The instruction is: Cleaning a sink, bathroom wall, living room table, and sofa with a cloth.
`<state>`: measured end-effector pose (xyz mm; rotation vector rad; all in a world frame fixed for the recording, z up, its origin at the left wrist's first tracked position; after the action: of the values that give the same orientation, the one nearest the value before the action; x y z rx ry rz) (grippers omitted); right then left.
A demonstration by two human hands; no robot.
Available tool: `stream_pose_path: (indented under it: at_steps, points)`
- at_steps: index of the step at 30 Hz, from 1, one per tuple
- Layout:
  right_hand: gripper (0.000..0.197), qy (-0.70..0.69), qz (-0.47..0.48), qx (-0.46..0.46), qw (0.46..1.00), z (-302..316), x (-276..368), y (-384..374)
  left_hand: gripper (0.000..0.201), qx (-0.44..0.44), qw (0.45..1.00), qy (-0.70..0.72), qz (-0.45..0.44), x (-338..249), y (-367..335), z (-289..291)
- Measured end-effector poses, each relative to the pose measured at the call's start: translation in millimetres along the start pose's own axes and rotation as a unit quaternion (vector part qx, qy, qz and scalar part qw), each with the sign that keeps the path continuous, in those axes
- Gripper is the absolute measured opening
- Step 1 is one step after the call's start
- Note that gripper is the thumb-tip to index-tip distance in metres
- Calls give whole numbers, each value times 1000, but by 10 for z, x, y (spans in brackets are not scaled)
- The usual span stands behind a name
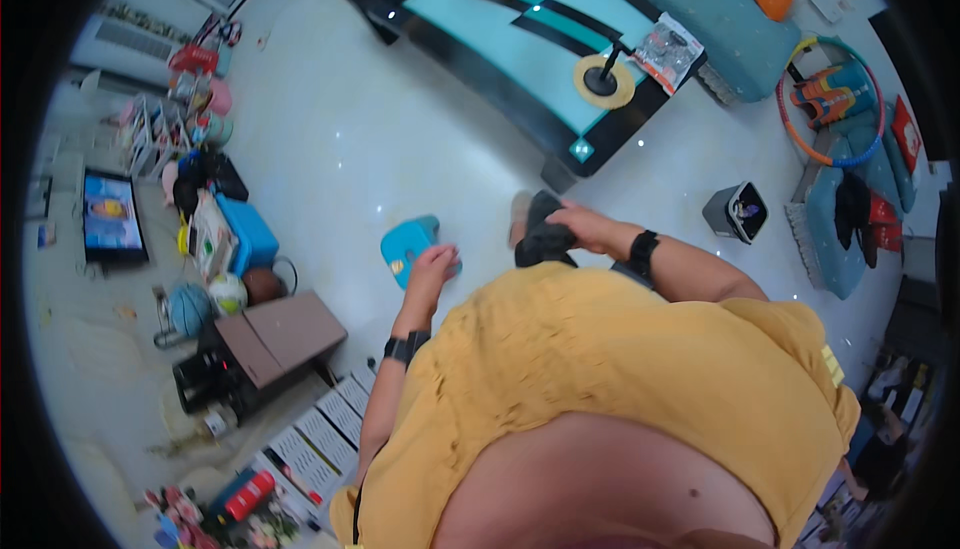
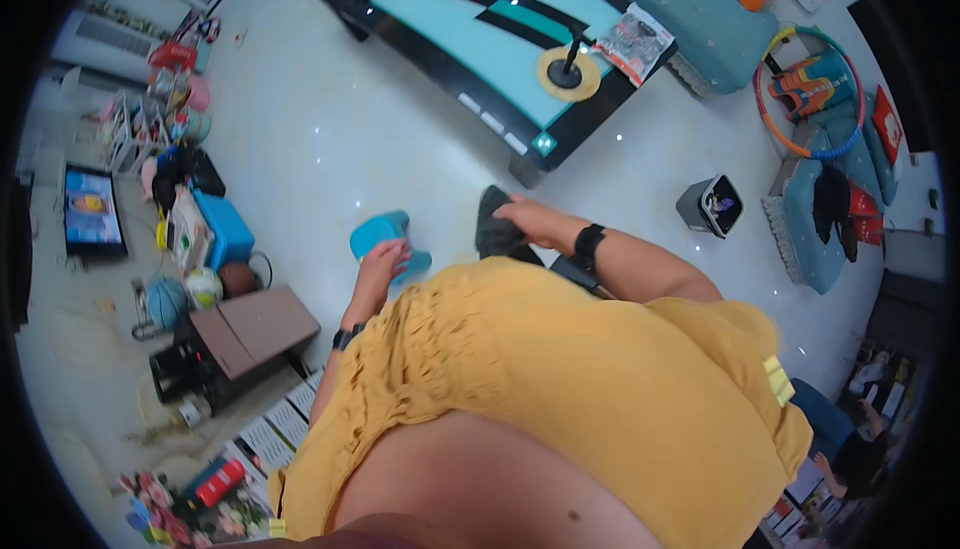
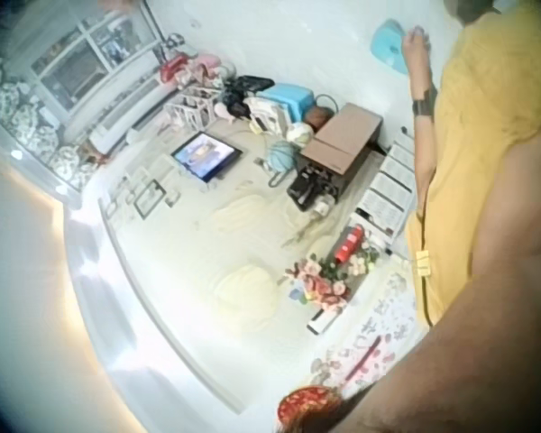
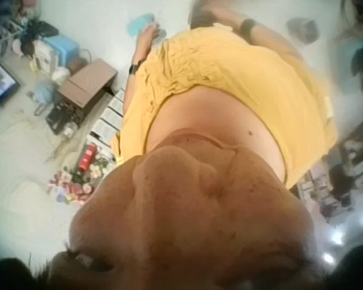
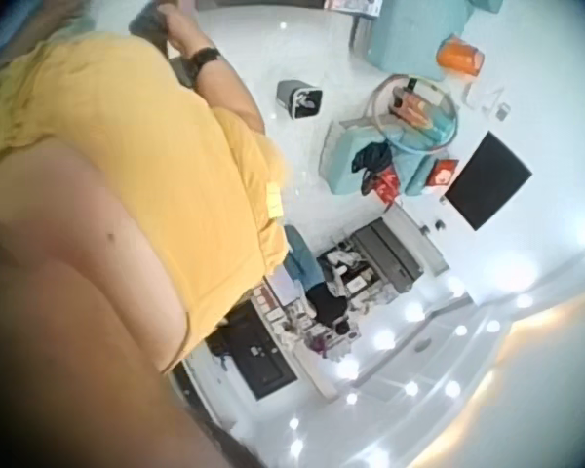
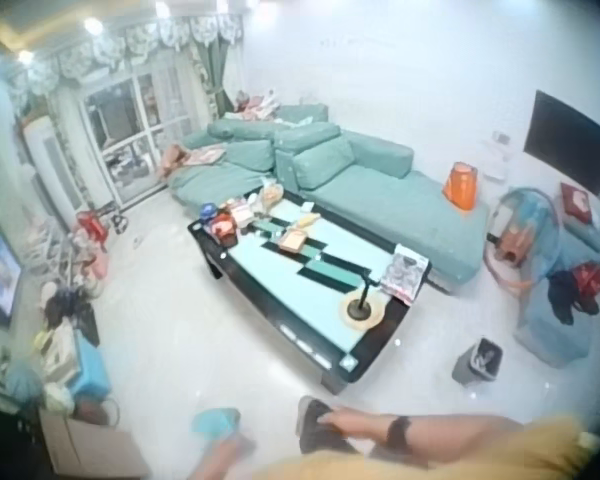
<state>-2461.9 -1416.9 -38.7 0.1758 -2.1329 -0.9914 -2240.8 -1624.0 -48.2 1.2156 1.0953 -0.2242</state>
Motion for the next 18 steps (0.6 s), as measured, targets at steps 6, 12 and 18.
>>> stream_pose_path:
  at_steps: [6, 12, 18]
  points:
    - [27, 1, 3, 69, 998, 75, 576, -1393, 30, -44, 997, -10, 55, -453, -629, 680]
    - [29, 30, 17, 68, 997, 56, 1448, -2187, 29, -37, 995, -51, 81, -1134, -1354, 910]
    - [31, 35, 25, 41, 998, 238, 2208, -2636, 28, 28, 993, -53, 102, -1658, -2136, 946]
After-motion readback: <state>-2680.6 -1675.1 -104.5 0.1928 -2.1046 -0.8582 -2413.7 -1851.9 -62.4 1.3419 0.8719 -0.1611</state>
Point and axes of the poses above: each hand's wrist, its own y-axis away from the middle knuckle, its own z-axis out of the back of the hand, x = y × z, the point moved 5 cm from there along -y, towards the middle knuckle, and after that the axes turned 4 degrees about x, right-handed, at the moved point
